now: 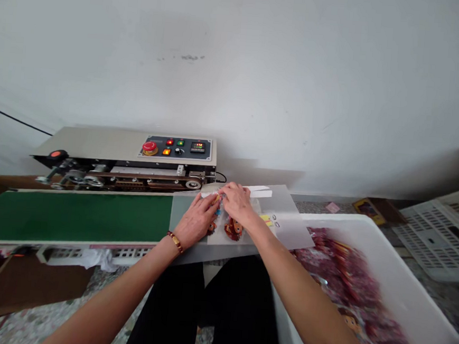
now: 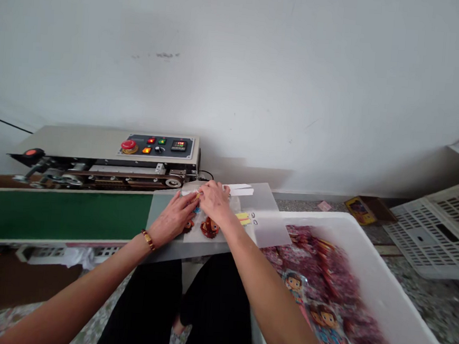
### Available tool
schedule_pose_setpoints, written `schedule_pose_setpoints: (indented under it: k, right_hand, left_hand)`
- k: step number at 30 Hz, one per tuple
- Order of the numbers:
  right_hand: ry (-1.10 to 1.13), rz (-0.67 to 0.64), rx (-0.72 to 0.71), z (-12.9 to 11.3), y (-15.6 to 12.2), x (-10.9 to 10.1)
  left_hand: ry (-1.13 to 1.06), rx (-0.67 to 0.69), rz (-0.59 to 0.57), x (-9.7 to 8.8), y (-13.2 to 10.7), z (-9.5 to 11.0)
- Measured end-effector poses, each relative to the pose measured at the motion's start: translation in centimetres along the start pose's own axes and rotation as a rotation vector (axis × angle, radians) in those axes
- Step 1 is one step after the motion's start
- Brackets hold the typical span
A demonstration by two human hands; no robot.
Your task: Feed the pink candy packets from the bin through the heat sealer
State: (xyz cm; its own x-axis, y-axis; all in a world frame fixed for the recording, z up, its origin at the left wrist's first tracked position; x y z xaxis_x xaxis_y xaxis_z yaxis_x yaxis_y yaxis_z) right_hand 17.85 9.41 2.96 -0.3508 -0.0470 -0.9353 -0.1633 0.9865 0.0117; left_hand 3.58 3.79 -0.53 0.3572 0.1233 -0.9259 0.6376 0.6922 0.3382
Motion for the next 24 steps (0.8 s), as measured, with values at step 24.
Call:
schedule_pose_setpoints:
  k: [24]
  right_hand:
    - [-0.047,0.012,-0.332,-2.4,-4.4,1.4]
  left_hand:
    - [0.146,-0.290,0.097,-5.5,-4.6,-4.7]
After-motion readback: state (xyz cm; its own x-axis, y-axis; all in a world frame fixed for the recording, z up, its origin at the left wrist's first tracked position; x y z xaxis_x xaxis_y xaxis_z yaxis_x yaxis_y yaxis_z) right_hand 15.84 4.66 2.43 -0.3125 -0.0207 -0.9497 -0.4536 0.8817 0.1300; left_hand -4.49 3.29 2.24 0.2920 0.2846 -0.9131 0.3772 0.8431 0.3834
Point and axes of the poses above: each hand's wrist, its own y-axis towards the middle knuckle, its own x-axis out of the palm, z = x × y, the point moved 4 cm from there along y, towards the middle knuckle, and after that the axes turned 5 degrees about x, right-handed, at the moved point
